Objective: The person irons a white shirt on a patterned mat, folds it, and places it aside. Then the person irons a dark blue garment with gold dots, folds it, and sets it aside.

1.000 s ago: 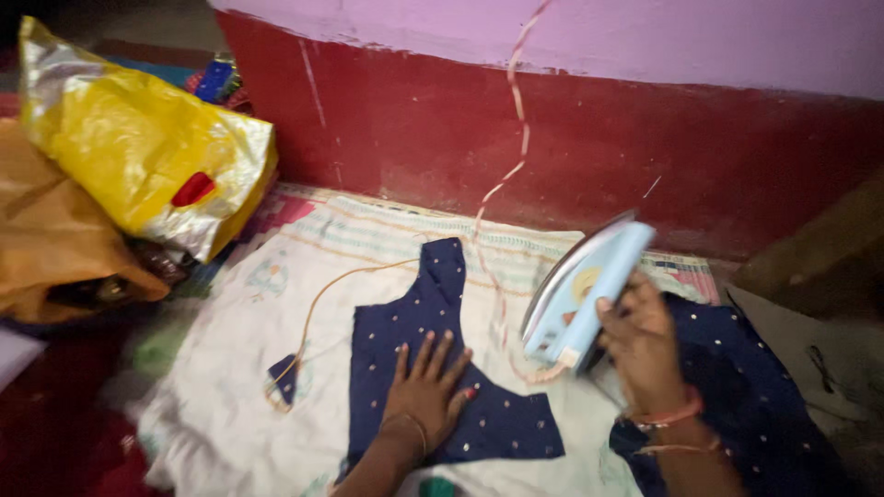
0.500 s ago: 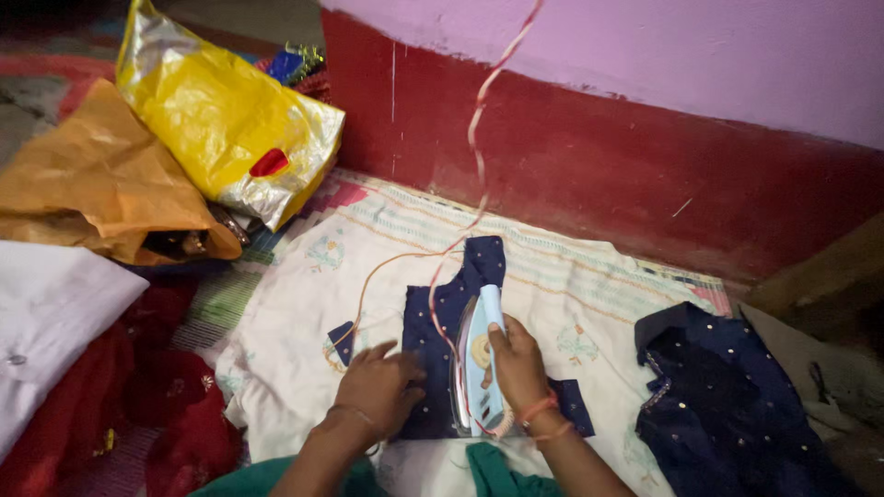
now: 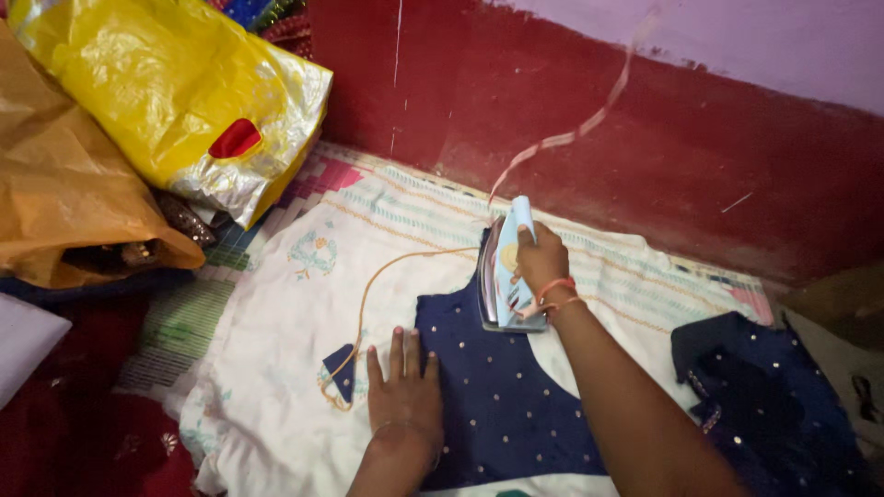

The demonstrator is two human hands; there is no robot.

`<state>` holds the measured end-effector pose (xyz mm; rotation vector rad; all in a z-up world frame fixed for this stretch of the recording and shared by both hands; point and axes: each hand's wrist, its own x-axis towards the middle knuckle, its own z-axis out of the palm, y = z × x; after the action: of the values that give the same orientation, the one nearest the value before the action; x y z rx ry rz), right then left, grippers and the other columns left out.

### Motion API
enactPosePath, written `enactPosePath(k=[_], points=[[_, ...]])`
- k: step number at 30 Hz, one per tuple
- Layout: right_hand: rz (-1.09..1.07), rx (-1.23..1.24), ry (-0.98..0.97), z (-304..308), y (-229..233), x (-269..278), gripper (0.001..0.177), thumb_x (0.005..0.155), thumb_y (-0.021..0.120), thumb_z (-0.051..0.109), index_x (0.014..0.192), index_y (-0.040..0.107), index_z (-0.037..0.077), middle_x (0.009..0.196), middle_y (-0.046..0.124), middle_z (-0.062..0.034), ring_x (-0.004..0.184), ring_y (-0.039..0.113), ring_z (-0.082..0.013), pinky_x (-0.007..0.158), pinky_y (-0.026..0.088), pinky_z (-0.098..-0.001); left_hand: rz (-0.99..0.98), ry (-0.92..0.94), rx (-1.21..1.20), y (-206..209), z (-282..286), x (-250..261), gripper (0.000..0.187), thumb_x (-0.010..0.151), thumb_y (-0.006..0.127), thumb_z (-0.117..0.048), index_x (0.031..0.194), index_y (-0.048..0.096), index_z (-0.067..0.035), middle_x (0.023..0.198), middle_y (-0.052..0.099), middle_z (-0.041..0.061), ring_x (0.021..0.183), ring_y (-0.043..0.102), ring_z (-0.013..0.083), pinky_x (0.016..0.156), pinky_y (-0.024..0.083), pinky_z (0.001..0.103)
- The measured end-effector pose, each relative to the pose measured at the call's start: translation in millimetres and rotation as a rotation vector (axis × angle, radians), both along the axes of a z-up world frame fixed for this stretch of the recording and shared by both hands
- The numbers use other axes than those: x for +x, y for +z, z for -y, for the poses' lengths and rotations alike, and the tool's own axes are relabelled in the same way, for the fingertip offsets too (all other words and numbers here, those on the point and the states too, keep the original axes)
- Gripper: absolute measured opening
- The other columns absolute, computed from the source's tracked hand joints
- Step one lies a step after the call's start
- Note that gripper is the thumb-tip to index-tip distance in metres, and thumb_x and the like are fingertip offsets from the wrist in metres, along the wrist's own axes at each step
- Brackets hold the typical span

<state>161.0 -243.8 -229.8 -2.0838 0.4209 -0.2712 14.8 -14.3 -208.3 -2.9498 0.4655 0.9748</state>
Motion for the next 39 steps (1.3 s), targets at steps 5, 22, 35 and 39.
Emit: enactPosePath(k=[5,22,35,39], points=[[-0.004,-0.012,0.004,-1.3,-12.8,-27.1,0.036,0.102,0.054,0.029,0.125,0.068,0.006,0.066,0.066,-0.0127,0.049,0.066,-0.0207,0.05,0.055,-0.0373,0.223,0.075,-0.135,7.4,-6.9,4.0,0.036,0.096,0.063,-0.025,0.131,0.068,-0.018,0.172,0.015,0.012,0.16,0.002,0.0339,0.125,0.002,0.061],[-0.276,0.064,-0.039,-54.0,8.0,-245.5,0.043,0.099,0.057,0.036,0.137,0.063,0.017,0.065,0.065,-0.0134,0.039,0.057,-0.0206,0.043,0.052,-0.0361,0.272,0.227,-0.173,19.6,-31.9,-28.0,0.065,0.084,0.078,-0.039,0.141,0.053,-0.019,0.168,0.018,0.011,0.158,0.004,0.033,0.125,0.007,0.056],[-0.114,-0.48,-0.059,-3.3,6.0,-28.6,0.05,0.103,0.047,0.046,0.138,0.062,0.015,0.11,0.073,-0.0279,0.103,0.069,-0.0466,0.093,0.051,-0.0506,0.395,0.292,-0.324,6.7,-23.8,10.5,0.069,0.081,0.078,-0.032,0.143,0.051,-0.02,0.163,0.026,0.013,0.154,0.009,0.0339,0.121,0.011,0.058],[-0.276,-0.24,-0.093,-8.9,15.0,-27.3,0.051,0.101,0.043,0.048,0.139,0.061,0.019,0.112,0.075,-0.0249,0.103,0.075,-0.0416,0.097,0.053,-0.0462,0.383,0.318,-0.304,0.0,-26.2,17.5,0.065,0.082,0.076,-0.029,0.142,0.053,-0.021,0.164,0.026,0.012,0.155,0.01,0.0348,0.122,0.011,0.058]])
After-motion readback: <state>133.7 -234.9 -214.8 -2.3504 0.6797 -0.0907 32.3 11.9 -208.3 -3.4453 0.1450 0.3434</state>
